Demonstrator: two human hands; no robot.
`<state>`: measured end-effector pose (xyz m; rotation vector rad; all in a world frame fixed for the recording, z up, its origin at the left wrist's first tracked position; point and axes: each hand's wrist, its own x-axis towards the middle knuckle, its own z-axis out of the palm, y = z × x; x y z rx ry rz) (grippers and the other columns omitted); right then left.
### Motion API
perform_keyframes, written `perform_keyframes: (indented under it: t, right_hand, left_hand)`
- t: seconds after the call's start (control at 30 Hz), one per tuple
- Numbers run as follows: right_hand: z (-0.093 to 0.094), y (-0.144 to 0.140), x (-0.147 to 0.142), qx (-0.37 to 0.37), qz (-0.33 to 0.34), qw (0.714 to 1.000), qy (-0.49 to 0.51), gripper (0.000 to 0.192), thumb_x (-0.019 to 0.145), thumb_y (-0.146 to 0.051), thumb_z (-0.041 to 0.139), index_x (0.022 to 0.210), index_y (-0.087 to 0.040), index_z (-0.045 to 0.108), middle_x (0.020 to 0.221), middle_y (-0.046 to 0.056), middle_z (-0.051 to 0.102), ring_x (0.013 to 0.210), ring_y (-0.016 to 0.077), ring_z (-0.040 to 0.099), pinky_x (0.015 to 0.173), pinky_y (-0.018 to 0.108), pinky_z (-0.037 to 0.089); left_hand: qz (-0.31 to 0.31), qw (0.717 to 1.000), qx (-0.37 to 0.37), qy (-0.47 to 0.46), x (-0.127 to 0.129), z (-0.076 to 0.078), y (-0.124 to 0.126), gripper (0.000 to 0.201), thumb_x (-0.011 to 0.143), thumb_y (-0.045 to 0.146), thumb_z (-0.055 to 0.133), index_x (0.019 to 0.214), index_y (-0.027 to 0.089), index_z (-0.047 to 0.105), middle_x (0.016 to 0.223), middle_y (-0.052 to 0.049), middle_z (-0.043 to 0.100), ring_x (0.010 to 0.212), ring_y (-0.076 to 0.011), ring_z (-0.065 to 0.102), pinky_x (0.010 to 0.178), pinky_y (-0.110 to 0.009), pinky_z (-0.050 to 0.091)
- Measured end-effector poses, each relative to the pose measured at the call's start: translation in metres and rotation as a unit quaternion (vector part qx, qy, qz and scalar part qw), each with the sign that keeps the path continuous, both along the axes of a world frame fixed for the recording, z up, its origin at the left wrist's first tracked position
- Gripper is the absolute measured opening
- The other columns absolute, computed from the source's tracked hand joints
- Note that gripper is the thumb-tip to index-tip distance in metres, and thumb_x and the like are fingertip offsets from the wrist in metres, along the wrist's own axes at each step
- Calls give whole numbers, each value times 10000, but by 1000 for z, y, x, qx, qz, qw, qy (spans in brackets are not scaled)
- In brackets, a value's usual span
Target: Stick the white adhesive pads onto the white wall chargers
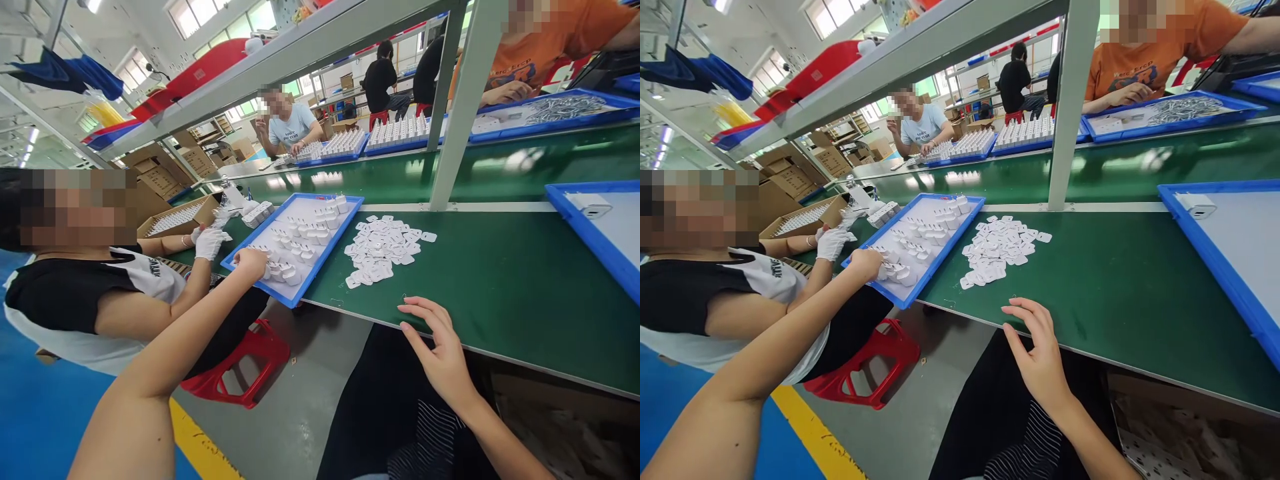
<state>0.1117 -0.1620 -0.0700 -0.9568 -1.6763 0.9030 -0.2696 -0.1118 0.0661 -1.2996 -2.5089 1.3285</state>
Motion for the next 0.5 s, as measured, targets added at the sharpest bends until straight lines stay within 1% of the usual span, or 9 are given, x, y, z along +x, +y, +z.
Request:
perform_keyframes:
  t: [0.17, 0.27, 0.33, 0.4, 0.43, 0.5]
  right_hand:
    - [-1, 0, -1, 15, -2, 1000, -4, 175, 976, -289, 582, 1129, -319, 661, 1257, 56, 613, 1243, 256, 530, 1048, 488, 453]
    - [-2, -1, -1, 19, 4, 1000, -6, 176, 976, -287, 578, 1130, -317, 658, 1254, 57, 614, 1245, 257, 528, 1056, 495, 451]
    - [-3, 0, 0, 13, 10, 1000, -3, 176, 974, -296, 579, 1129, -321, 659, 1256, 57, 614, 1250, 261, 526, 1061, 503, 449]
    - [-3, 1, 1, -9, 20, 1000, 1, 176, 971, -315, 583, 1127, -328, 663, 1271, 55, 609, 1264, 266, 522, 1067, 507, 449]
    - [-2, 3, 2, -26, 29, 999, 4, 177, 969, -327, 586, 1127, -331, 667, 1285, 53, 604, 1275, 267, 520, 1073, 506, 449]
    - [2, 6, 6, -62, 51, 997, 14, 177, 966, -347, 589, 1119, -329, 675, 1302, 53, 598, 1286, 264, 528, 1084, 493, 451]
  left_hand:
    - [-9, 1000, 18, -1, 12, 6, -4, 364, 949, 355, 631, 1247, 149, 598, 1291, -112, 613, 1157, -247, 622, 981, -479, 552]
    - [-14, 999, 32, 3, 18, 14, -8, 349, 949, 354, 633, 1227, 145, 610, 1267, -108, 629, 1140, -239, 633, 976, -474, 557]
    - [-22, 999, 44, 11, 23, 26, -11, 294, 945, 301, 639, 1185, 132, 633, 1239, -107, 653, 1123, -234, 649, 970, -467, 561]
    - [-42, 997, 62, 17, 29, 45, -17, 201, 930, 161, 610, 1112, 101, 669, 1194, -132, 682, 1105, -253, 674, 940, -441, 565]
    - [-58, 995, 74, 20, 34, 55, -20, 199, 912, 83, 569, 1074, 82, 684, 1167, -153, 693, 1093, -272, 687, 912, -424, 567]
    - [-108, 988, 106, 29, 46, 75, -28, 289, 883, 1, 458, 1041, 51, 695, 1131, -195, 696, 1074, -314, 702, 855, -403, 566]
